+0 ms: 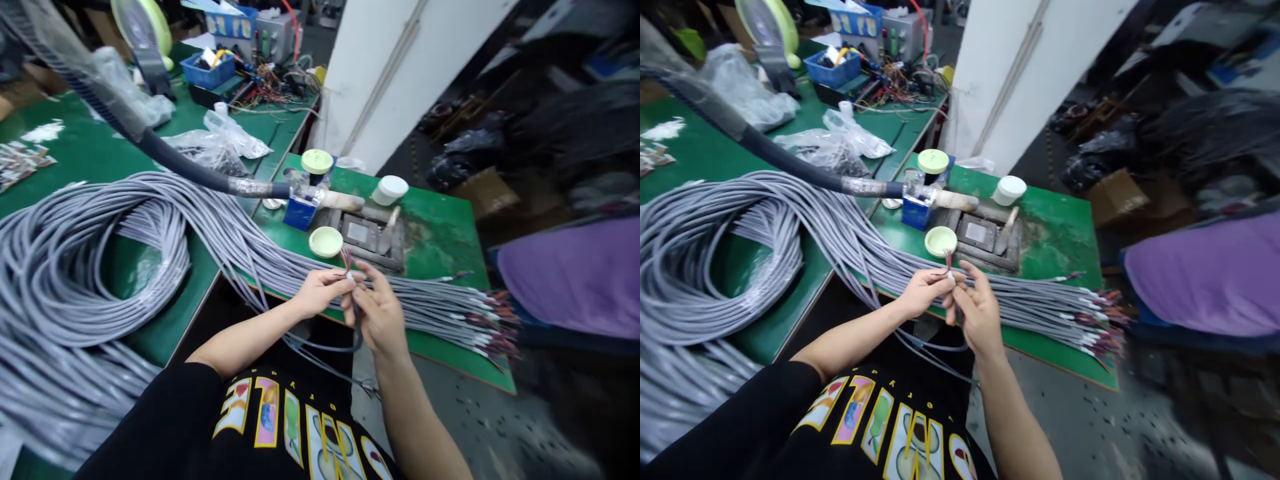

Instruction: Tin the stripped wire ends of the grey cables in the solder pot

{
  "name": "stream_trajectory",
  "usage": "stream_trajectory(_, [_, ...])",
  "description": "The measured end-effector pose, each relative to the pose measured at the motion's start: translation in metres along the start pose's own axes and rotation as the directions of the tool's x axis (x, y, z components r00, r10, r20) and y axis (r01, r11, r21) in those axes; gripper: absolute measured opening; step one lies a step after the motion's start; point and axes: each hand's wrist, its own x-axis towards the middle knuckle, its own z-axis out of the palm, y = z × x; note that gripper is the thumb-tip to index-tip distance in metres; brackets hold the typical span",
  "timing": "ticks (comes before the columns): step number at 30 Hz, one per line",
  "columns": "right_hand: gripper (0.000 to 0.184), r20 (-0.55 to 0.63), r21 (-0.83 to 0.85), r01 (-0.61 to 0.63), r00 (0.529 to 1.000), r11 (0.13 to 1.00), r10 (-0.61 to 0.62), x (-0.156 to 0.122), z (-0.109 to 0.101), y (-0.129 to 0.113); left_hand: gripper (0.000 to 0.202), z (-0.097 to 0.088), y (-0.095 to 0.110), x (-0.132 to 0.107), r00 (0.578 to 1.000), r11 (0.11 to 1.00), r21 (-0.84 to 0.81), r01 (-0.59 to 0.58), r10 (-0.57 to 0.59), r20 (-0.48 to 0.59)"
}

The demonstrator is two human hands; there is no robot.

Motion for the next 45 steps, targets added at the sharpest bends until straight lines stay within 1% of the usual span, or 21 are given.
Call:
stream_trajectory(3, [0.044,0.086,-0.133,-0.014,0.996,0.991,0.026,0.004,-0.016,-0.005,0.045,-0.003,0.003,0.000,0.988,0.994,0.002,0.109,-0.108,0.106])
stream_trajectory(6, [0.025,0.058,-0.298,0.072,0.997,0.952,-0.058,0.008,-0.035,-0.016,0.042,-0.004,0.005,0.000,0.970,0.983,0.085,0.160,-0.173,0.173])
stream_trajectory(9, [0.013,0.072,-0.346,0.130,0.991,0.929,-0.112,0.010,-0.039,-0.023,0.045,0.000,0.006,-0.001,0.933,0.965,0.130,0.227,-0.254,0.254])
stream_trajectory(11, [0.012,0.063,-0.259,0.132,0.991,0.957,-0.120,0.012,-0.033,-0.022,0.047,0.003,0.005,-0.003,0.909,0.954,0.141,0.264,-0.295,0.295])
stream_trajectory(15, [0.006,-0.116,0.013,0.208,0.972,0.978,-0.205,0.019,-0.024,-0.016,0.047,0.004,0.007,-0.004,0.891,0.947,0.154,0.283,-0.319,0.323])
stream_trajectory(18, [0.004,-0.275,0.185,0.347,0.916,0.919,-0.290,0.026,-0.035,-0.019,0.041,0.003,0.009,-0.004,0.884,0.956,0.182,0.228,-0.282,0.373])
stream_trajectory(20, [0.003,-0.350,0.192,0.428,0.871,0.883,-0.346,0.026,-0.047,-0.025,0.039,0.003,0.007,-0.004,0.888,0.966,0.190,0.178,-0.241,0.392])
stream_trajectory(21, [0.003,-0.336,0.147,0.424,0.871,0.894,-0.359,0.025,-0.052,-0.029,0.038,0.003,0.006,-0.004,0.896,0.969,0.183,0.163,-0.223,0.384])
stream_trajectory(23, [0.004,-0.206,-0.036,0.315,0.926,0.948,-0.316,0.019,-0.058,-0.035,0.036,0.003,0.001,-0.003,0.915,0.973,0.159,0.166,-0.213,0.344])
stream_trajectory(25, [0.004,-0.047,-0.243,0.171,0.981,0.955,-0.188,0.013,-0.057,-0.038,0.035,0.002,-0.002,-0.002,0.919,0.970,0.153,0.187,-0.228,0.321])
stream_trajectory(26, [0.006,0.012,-0.310,0.119,0.993,0.943,-0.121,0.011,-0.054,-0.038,0.035,0.002,-0.003,-0.002,0.919,0.969,0.160,0.187,-0.230,0.321])
stream_trajectory(28, [0.009,0.087,-0.334,0.066,0.995,0.940,-0.039,0.009,-0.046,-0.033,0.034,0.001,-0.002,-0.001,0.914,0.970,0.185,0.156,-0.213,0.346])
stream_trajectory(30, [0.008,0.106,-0.255,0.063,0.994,0.965,-0.037,0.012,-0.038,-0.027,0.035,0.002,0.000,-0.001,0.903,0.973,0.201,0.116,-0.187,0.386])
stream_trajectory(32, [0.008,0.042,-0.131,0.085,0.996,0.988,-0.080,0.018,-0.033,-0.021,0.037,0.002,0.003,-0.001,0.898,0.973,0.206,0.103,-0.180,0.402])
stream_trajectory(34, [0.010,-0.100,0.012,0.149,0.984,0.989,-0.147,0.024,-0.034,-0.018,0.036,0.002,0.003,-0.002,0.895,0.971,0.218,0.101,-0.184,0.405])
stream_trajectory(36, [0.010,-0.256,0.092,0.242,0.943,0.966,-0.212,0.027,-0.040,-0.020,0.035,0.002,0.001,-0.003,0.893,0.967,0.236,0.100,-0.192,0.406])
stream_trajectory(37, [0.010,-0.303,0.080,0.276,0.922,0.958,-0.240,0.026,-0.044,-0.022,0.035,0.002,0.000,-0.003,0.898,0.965,0.240,0.105,-0.196,0.395])
stream_trajectory(38, [0.009,-0.315,0.031,0.282,0.913,0.959,-0.258,0.025,-0.049,-0.025,0.036,0.002,-0.002,-0.003,0.907,0.964,0.236,0.119,-0.202,0.369])
stream_trajectory(40, [0.010,-0.240,-0.158,0.214,0.939,0.964,-0.248,0.018,-0.055,-0.029,0.038,0.002,-0.007,-0.003,0.929,0.961,0.219,0.167,-0.228,0.291])
stream_trajectory(43, [0.011,-0.082,-0.448,0.122,0.981,0.886,-0.176,0.007,-0.054,-0.034,0.040,0.002,-0.010,-0.002,0.936,0.948,0.219,0.230,-0.277,0.215])
stream_trajectory(45, [0.011,-0.041,-0.543,0.120,0.985,0.831,-0.169,0.003,-0.047,-0.035,0.039,0.002,-0.011,-0.003,0.939,0.944,0.243,0.224,-0.276,0.207])
